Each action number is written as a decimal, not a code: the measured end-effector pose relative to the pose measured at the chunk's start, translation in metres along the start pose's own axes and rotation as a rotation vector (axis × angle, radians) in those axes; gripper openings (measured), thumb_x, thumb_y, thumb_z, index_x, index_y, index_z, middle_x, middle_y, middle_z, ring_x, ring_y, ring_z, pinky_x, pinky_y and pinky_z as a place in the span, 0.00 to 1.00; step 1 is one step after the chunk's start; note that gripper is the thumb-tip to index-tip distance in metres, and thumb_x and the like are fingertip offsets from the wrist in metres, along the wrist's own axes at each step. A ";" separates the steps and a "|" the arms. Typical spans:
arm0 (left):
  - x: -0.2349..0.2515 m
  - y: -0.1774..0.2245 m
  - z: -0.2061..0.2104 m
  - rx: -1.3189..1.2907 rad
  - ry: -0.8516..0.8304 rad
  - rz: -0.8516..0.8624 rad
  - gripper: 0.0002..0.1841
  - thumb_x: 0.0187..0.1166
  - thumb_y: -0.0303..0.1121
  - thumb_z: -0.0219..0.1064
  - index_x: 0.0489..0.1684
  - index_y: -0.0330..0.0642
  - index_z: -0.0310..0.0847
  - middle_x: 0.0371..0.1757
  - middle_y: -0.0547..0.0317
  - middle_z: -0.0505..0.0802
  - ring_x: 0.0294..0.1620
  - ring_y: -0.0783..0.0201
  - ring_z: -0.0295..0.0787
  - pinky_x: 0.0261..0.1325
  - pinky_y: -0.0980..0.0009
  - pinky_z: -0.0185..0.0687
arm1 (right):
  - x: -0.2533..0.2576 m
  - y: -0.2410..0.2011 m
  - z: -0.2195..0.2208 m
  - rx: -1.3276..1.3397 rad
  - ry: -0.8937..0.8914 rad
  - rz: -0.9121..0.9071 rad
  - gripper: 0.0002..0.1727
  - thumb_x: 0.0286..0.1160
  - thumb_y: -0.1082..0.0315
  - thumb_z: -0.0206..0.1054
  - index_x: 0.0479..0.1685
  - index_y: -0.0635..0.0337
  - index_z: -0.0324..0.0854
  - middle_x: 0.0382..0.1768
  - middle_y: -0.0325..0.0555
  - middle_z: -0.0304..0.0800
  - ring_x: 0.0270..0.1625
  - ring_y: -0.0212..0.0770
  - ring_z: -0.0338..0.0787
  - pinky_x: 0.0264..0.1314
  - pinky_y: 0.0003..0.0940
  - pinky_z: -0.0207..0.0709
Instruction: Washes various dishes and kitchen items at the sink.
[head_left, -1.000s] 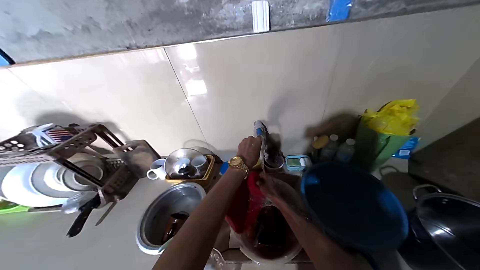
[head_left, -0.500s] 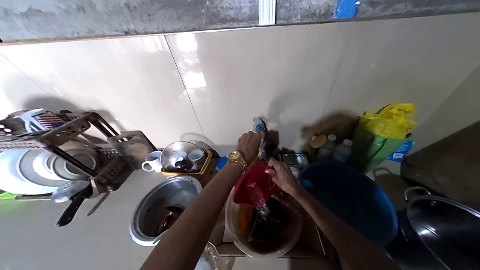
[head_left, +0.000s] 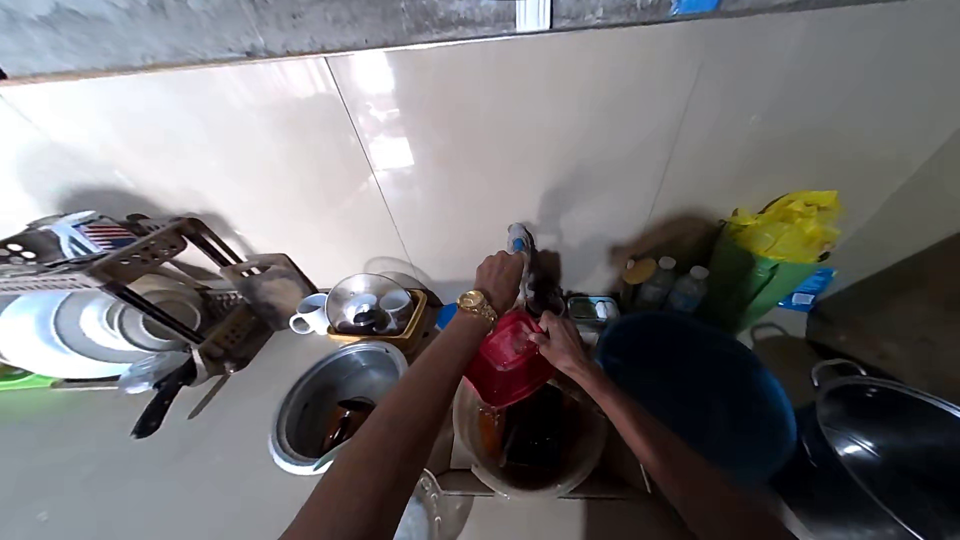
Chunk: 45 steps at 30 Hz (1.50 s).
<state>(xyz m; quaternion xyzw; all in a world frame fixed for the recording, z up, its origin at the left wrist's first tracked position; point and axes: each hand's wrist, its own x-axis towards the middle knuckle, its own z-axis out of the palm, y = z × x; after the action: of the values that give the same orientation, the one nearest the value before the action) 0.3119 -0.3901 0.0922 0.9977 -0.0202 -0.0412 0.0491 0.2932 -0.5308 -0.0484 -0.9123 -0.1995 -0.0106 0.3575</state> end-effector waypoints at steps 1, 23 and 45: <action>0.000 0.001 0.000 -0.004 -0.001 -0.002 0.27 0.71 0.16 0.68 0.73 0.30 0.76 0.60 0.28 0.88 0.64 0.31 0.85 0.60 0.37 0.82 | -0.001 -0.005 -0.007 -0.029 -0.040 0.034 0.14 0.79 0.66 0.71 0.49 0.71 0.81 0.42 0.67 0.87 0.49 0.65 0.90 0.48 0.62 0.80; 0.002 0.002 0.002 -0.008 0.026 0.018 0.24 0.73 0.16 0.67 0.71 0.28 0.76 0.60 0.28 0.87 0.64 0.30 0.85 0.61 0.37 0.81 | -0.001 0.043 0.011 0.224 -0.120 0.498 0.23 0.88 0.57 0.62 0.61 0.73 0.81 0.54 0.71 0.87 0.54 0.64 0.89 0.57 0.61 0.81; 0.014 -0.014 0.016 0.145 0.102 0.071 0.16 0.76 0.22 0.69 0.62 0.31 0.84 0.53 0.29 0.90 0.59 0.28 0.86 0.60 0.34 0.79 | 0.056 -0.021 0.053 0.924 -0.032 0.497 0.11 0.82 0.73 0.65 0.55 0.73 0.81 0.35 0.53 0.88 0.32 0.37 0.89 0.38 0.32 0.85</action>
<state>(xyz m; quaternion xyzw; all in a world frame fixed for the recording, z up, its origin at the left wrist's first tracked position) 0.3255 -0.3779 0.0739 0.9981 -0.0561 0.0132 -0.0206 0.3301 -0.4623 -0.0649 -0.6793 0.0336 0.1776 0.7113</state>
